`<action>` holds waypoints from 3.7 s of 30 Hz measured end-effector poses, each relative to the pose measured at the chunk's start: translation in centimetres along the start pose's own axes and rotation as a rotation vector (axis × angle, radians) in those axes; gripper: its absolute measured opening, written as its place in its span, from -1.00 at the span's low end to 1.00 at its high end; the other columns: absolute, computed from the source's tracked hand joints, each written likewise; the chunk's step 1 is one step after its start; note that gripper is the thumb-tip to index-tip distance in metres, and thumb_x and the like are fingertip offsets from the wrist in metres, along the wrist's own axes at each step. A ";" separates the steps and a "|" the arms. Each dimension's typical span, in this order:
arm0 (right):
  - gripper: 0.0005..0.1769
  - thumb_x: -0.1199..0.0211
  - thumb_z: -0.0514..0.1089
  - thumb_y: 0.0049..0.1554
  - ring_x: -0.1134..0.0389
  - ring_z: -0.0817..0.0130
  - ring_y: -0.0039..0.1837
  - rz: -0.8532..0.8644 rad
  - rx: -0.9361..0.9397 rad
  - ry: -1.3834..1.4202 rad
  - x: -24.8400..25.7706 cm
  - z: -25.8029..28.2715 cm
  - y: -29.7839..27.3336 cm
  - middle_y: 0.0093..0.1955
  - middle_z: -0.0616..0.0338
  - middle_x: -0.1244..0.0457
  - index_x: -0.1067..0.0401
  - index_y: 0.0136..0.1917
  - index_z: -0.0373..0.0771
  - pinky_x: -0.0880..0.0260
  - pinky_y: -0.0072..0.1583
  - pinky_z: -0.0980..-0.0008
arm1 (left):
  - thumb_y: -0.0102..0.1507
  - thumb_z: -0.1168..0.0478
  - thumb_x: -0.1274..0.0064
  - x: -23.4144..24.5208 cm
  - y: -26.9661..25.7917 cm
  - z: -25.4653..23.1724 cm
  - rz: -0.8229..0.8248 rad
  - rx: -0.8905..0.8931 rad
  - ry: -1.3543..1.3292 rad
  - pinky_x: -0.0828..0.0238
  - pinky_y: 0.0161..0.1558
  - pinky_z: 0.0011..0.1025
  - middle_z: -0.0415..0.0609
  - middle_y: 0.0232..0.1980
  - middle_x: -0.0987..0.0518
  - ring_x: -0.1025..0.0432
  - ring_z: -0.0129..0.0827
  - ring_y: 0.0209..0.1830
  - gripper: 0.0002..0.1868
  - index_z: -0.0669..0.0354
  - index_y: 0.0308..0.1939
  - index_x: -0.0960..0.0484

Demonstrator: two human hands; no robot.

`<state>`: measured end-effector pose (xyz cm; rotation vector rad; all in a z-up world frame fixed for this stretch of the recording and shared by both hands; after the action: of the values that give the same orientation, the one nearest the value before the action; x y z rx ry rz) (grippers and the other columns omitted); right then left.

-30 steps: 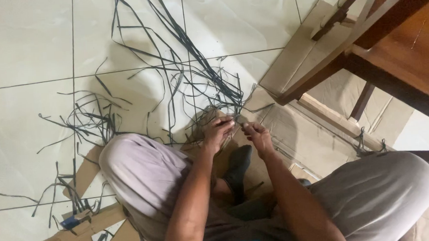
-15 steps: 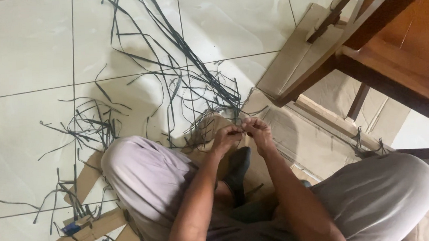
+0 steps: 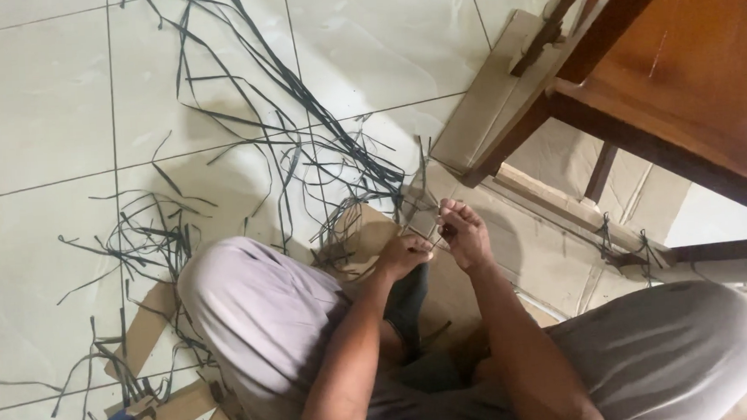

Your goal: Wrap furniture legs with cardboard and secure them with plastic ties

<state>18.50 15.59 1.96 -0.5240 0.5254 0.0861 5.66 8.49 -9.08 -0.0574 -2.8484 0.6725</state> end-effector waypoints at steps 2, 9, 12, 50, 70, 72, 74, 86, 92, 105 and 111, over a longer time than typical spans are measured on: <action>-0.89 -0.30 -0.32 0.17 -0.41 0.47 -0.17 -0.067 0.014 -0.028 1.7 -0.3 0.1 -0.19 0.27 -0.33 -0.48 -0.03 -0.15 -0.44 -0.10 0.52 | 0.08 -0.10 -0.29 0.3 -0.7 -1.0 0.001 -0.005 0.053 -0.49 0.14 -0.07 0.08 0.03 -0.68 -0.55 0.03 0.13 -0.54 -0.15 0.03 -0.72; -0.88 -0.37 -0.29 0.11 -0.29 0.54 -0.32 -0.133 0.042 -0.215 4.7 -0.1 -1.5 -0.33 0.32 -0.24 -0.45 -0.19 -0.15 -0.16 -0.31 0.65 | 0.41 -0.06 -0.07 -0.9 -1.8 -10.2 -0.059 -0.166 -0.101 -0.36 0.29 0.18 0.31 0.21 -0.55 -0.40 0.22 0.30 -0.47 0.20 0.34 -0.50; -0.91 -0.39 -0.28 0.07 -0.07 0.67 -0.41 -0.151 0.022 -0.266 4.9 0.7 -2.6 -0.40 0.37 -0.15 -0.48 -0.16 -0.22 -0.02 -0.36 0.68 | 0.17 -0.10 -0.34 -0.8 -0.6 -9.5 -0.270 -0.047 -0.022 -0.57 0.11 -0.30 -0.06 -0.10 -0.73 -0.61 -0.25 0.01 -0.59 -0.05 -0.01 -0.71; -0.79 -0.37 -0.05 0.09 0.01 0.61 -0.46 -0.730 0.095 0.065 20.6 4.8 -0.6 -0.32 0.20 -0.23 -0.45 -0.12 -0.18 0.08 -0.44 0.61 | 0.12 0.21 -0.30 -15.2 11.7 -25.5 -0.009 -0.862 0.902 -0.49 0.02 -0.23 -0.17 -0.13 -0.56 -0.54 -0.18 -0.04 -0.70 -0.10 -0.14 -0.52; -0.87 -0.30 0.03 0.14 -0.06 0.66 -0.30 -0.336 0.055 0.639 15.6 5.5 5.1 -0.11 0.46 -0.26 -0.48 -0.07 0.02 0.08 -0.37 0.71 | 0.04 0.26 -0.33 -13.7 12.6 -26.5 0.203 -0.840 0.588 -0.45 0.13 -0.11 0.01 -0.18 -0.61 -0.55 0.02 -0.04 -0.64 0.00 -0.13 -0.55; -0.85 -0.26 0.09 0.22 -0.02 0.69 -0.31 -0.336 0.033 0.611 15.0 5.8 5.0 -0.14 0.49 -0.23 -0.46 -0.07 0.03 0.11 -0.37 0.73 | 0.04 0.24 -0.33 -14.0 12.9 -26.1 0.195 -0.833 0.596 -0.44 0.14 -0.13 -0.02 -0.20 -0.61 -0.55 -0.03 -0.04 -0.63 -0.02 -0.13 -0.54; -0.83 -0.29 0.14 0.22 0.00 0.69 -0.35 -0.354 0.011 0.570 15.1 5.8 5.2 -0.21 0.54 -0.21 -0.45 -0.11 0.10 0.11 -0.38 0.71 | 0.02 0.24 -0.24 -14.3 13.6 -25.3 0.175 -0.749 0.577 -0.43 0.13 -0.11 -0.01 -0.21 -0.63 -0.56 -0.03 -0.06 -0.61 -0.04 -0.08 -0.56; -0.82 -0.24 0.12 0.29 -0.01 0.67 -0.39 -0.368 -0.041 0.466 15.8 5.8 4.6 -0.27 0.56 -0.15 -0.48 -0.09 0.06 0.12 -0.39 0.73 | 0.23 -0.27 0.03 -14.6 14.4 -26.9 0.090 -0.428 0.735 -0.45 -0.01 -0.16 0.05 -0.36 -0.72 -0.63 0.02 -0.13 -0.43 0.18 -0.23 -0.74; -0.80 -0.27 0.17 0.26 -0.02 0.64 -0.37 -0.377 -0.021 0.398 16.7 5.5 4.8 -0.25 0.52 -0.14 -0.48 -0.03 0.08 0.06 -0.38 0.68 | 0.17 -0.16 0.01 -14.3 14.7 -26.9 -0.044 -0.451 0.653 -0.44 -0.15 -0.21 -0.03 -0.56 -0.63 -0.62 -0.01 -0.29 -0.59 -0.01 -0.55 -0.71; -0.69 -0.23 0.05 0.24 -0.05 0.59 -0.36 -0.765 0.215 -0.071 14.5 8.0 -0.6 -0.21 0.18 -0.29 -0.52 0.08 -0.20 -0.02 -0.38 0.61 | 0.33 -0.02 -0.11 -15.1 17.9 -21.3 0.183 -0.612 0.437 0.28 0.57 0.10 -0.13 -0.14 -0.73 -0.57 -0.18 0.10 -0.79 -0.03 -0.24 -0.69; -0.77 -0.29 0.16 0.18 -0.49 0.19 -0.06 -0.922 0.231 -0.669 14.7 10.2 -3.2 -0.25 0.26 -0.46 -0.61 -0.11 0.05 -0.39 0.08 0.26 | 0.30 -0.09 -0.16 -14.1 14.3 -25.2 0.218 -0.577 0.399 0.29 0.58 0.07 -0.20 -0.14 -0.74 -0.57 -0.24 0.12 -0.75 -0.06 -0.26 -0.68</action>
<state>36.57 17.09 3.56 -0.4359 -0.3854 -0.6557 24.65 31.07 3.75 -0.5310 -2.5595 -0.1409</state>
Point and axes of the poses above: each hand's wrist, its own y-axis towards the middle knuckle, its own x-axis out of the back of the hand, z = x × y, the point moved 9 cm from there along y, towards the middle knuckle
